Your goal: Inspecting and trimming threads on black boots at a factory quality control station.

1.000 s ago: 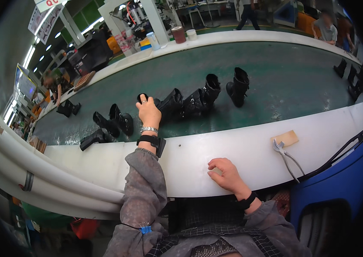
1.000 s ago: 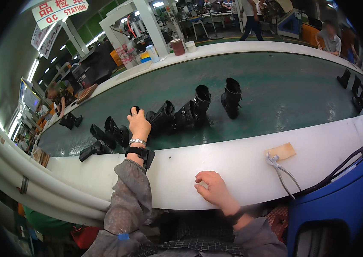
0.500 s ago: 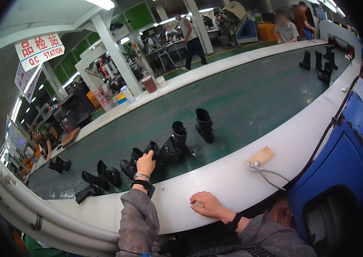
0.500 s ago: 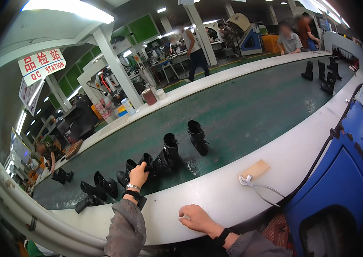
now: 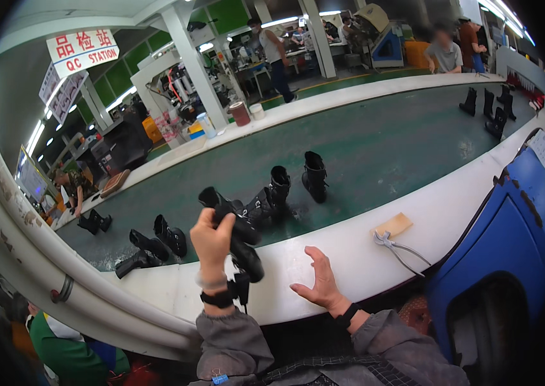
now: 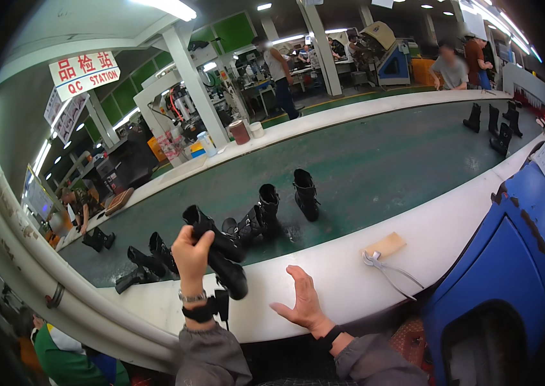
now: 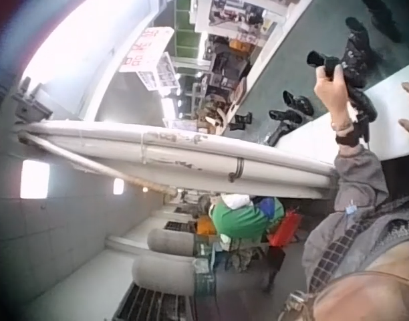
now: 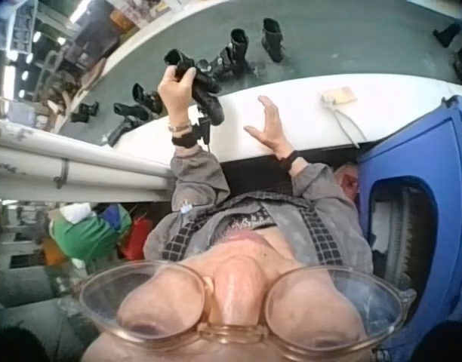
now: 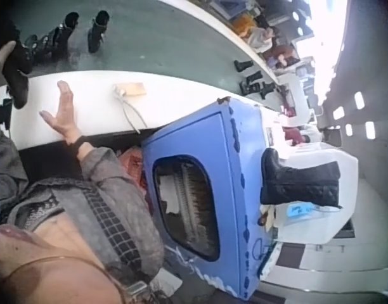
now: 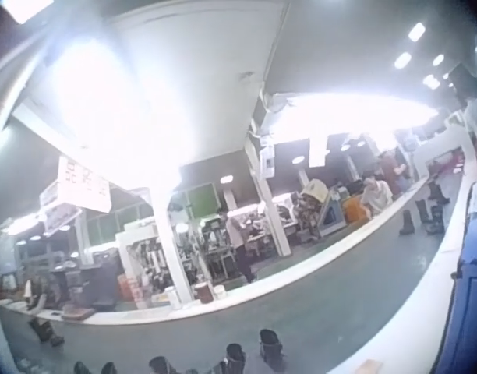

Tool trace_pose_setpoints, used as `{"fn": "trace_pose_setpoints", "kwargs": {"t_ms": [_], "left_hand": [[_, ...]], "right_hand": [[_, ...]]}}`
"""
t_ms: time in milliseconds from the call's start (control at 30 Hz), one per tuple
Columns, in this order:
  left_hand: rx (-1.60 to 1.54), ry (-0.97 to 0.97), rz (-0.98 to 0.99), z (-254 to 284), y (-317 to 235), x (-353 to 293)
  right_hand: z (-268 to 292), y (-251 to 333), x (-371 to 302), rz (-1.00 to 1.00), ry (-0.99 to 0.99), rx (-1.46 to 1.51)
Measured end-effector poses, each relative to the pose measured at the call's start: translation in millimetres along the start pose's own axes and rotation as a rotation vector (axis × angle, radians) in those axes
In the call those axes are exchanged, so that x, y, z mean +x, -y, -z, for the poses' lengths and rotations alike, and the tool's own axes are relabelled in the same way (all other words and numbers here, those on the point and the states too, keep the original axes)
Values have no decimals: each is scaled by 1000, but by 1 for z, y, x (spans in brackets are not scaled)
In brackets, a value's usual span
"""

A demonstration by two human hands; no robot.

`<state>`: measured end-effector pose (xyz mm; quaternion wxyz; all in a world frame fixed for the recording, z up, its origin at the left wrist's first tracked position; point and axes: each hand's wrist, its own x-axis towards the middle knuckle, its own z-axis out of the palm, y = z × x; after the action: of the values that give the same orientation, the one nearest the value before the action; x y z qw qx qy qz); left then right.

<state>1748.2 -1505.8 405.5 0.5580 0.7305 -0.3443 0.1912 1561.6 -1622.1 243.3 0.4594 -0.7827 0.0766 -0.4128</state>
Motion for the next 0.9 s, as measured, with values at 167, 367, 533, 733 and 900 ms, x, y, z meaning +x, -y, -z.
{"fn": "trace_pose_setpoints", "kwargs": {"t_ms": [167,367,533,733,900], "left_hand": [[155,293,-245,-2,-65,-117],[36,48,-388,-3,-46,-180],[299,-86,-162,7,-26,-224],[340,9,96,-8,15,-218],[291,49,210,-11,21,-207]], "right_hand": [[11,15,-11,399,-13,-93],[8,13,-36,119,29,20],[11,18,-48,-86,-82,100],[26,29,-37,-198,-2,-112],[42,34,-21,-342,27,126]]}}
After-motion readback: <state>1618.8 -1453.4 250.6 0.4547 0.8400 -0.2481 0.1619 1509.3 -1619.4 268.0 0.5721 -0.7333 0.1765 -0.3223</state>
